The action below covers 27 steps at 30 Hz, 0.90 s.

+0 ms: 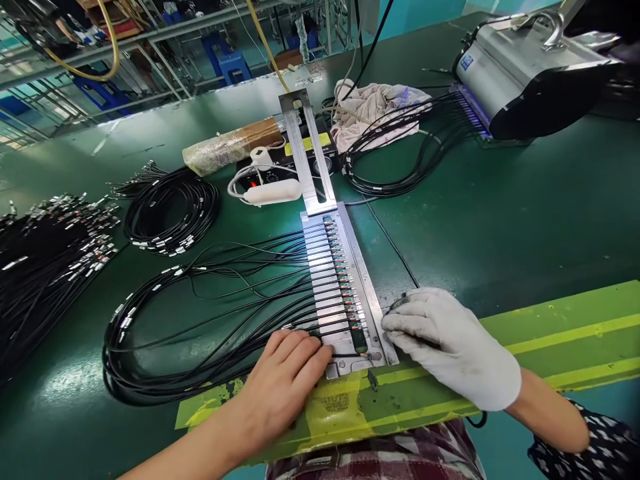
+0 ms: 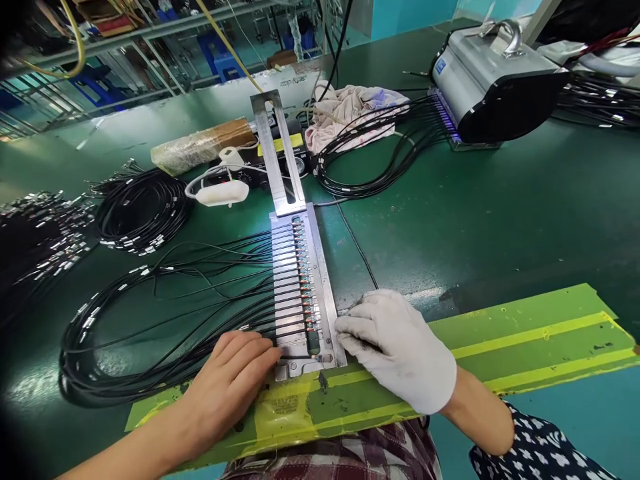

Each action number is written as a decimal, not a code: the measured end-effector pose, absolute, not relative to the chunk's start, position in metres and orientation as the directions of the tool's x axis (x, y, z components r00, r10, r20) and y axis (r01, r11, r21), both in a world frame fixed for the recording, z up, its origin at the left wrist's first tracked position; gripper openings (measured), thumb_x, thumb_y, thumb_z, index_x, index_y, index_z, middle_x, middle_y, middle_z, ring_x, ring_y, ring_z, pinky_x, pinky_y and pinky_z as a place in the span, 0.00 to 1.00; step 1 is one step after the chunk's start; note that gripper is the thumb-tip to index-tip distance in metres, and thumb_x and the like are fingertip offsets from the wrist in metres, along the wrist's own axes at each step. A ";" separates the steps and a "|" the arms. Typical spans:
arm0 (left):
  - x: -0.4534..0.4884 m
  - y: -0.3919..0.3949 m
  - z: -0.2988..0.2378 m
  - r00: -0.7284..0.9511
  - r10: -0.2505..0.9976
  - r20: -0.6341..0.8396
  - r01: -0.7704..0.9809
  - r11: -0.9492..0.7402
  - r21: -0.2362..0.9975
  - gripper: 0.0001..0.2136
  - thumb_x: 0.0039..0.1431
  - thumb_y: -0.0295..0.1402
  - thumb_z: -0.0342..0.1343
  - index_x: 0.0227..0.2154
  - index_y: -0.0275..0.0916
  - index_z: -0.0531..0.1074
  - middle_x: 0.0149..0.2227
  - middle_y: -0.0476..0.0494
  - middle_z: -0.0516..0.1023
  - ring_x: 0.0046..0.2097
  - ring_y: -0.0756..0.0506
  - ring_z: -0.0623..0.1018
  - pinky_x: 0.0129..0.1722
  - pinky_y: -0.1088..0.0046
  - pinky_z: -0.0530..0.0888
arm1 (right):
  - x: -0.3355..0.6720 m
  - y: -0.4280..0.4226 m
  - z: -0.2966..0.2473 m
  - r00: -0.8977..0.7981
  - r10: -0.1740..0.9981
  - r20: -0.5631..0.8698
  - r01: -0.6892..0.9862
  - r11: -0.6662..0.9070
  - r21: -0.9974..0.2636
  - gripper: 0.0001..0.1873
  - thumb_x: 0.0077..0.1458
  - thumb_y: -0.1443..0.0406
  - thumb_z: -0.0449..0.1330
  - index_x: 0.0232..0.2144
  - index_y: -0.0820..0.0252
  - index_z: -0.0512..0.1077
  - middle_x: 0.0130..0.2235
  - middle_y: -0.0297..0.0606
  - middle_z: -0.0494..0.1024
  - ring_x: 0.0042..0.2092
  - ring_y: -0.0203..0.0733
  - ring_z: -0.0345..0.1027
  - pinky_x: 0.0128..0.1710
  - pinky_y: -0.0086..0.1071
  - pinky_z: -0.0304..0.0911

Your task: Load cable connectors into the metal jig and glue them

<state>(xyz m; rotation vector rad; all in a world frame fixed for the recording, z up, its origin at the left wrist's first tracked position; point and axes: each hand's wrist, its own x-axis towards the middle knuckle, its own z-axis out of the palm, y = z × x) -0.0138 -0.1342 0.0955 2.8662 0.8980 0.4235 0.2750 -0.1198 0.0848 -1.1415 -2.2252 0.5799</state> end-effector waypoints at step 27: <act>-0.015 -0.114 0.109 0.744 0.665 0.066 0.560 -0.674 0.482 0.23 0.60 0.16 0.41 0.54 0.39 0.68 0.44 0.40 0.76 0.41 0.47 0.77 0.40 0.72 0.78 | 0.275 -0.119 0.083 -0.472 0.853 0.222 0.609 0.498 -0.617 0.09 0.63 0.65 0.57 0.40 0.53 0.78 0.33 0.35 0.81 0.35 0.41 0.70 0.41 0.40 0.61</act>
